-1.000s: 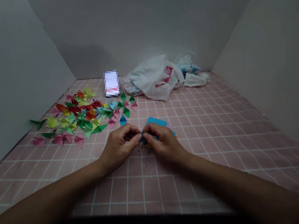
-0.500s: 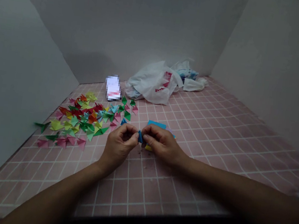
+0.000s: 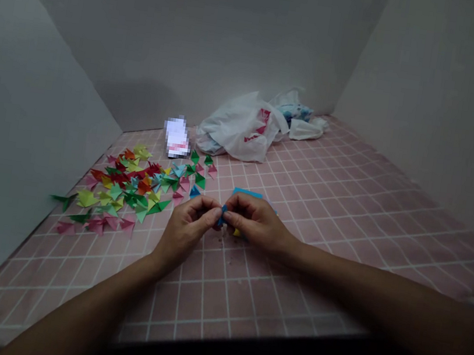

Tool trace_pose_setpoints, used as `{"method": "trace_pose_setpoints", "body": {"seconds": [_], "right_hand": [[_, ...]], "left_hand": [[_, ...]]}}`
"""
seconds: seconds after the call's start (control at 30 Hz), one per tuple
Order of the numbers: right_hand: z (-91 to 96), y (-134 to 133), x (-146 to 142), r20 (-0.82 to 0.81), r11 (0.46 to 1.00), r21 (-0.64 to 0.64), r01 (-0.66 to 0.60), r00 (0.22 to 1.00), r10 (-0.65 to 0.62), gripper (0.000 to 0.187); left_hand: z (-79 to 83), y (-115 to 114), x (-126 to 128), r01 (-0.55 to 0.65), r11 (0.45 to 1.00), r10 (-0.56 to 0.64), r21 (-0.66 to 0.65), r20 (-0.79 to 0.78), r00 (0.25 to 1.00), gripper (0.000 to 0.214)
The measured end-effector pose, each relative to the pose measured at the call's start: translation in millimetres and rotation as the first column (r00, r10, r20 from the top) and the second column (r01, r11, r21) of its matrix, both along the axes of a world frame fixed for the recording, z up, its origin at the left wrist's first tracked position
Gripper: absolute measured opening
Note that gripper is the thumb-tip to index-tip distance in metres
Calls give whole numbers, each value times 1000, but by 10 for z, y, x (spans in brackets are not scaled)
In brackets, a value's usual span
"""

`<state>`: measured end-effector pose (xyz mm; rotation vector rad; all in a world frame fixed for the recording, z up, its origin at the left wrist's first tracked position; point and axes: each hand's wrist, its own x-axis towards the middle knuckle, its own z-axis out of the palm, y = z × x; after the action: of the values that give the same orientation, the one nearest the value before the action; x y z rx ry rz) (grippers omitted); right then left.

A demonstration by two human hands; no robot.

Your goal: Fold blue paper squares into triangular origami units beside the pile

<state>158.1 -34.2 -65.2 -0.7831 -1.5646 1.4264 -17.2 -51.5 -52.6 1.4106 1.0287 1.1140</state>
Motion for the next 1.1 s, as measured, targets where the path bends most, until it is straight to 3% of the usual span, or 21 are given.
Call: {"method": "trace_pose_setpoints", "body": {"seconds": [0.17,0.4,0.57,0.8,0.97,1.1], "right_hand": [[-12,-4,7,34,999,36,8,999,-9,11],[19,-27,4,18,999,16,-28,999,28,10],[-2,-14,8,33,989,120,91,995,-95,13],[23,-9,25,4,998,47,35,999,-36,15],[54,-8,57,94,977,174,124,985,-142,17],[63,-8,60,61,989,98,109,991,-115,18]], "left_hand": [[-3,4,3,4,999,-4,-32,4,1000,13],[14,4,14,-17,999,18,32,-50,999,14],[-4,0,28,-11,1000,12,16,-77,997,15],[22,-4,2,46,998,-36,39,-211,977,15],[49,-4,0,100,995,-97,2,-209,973,18],[39,-3,3,71,994,-48,81,-254,966,18]]}}
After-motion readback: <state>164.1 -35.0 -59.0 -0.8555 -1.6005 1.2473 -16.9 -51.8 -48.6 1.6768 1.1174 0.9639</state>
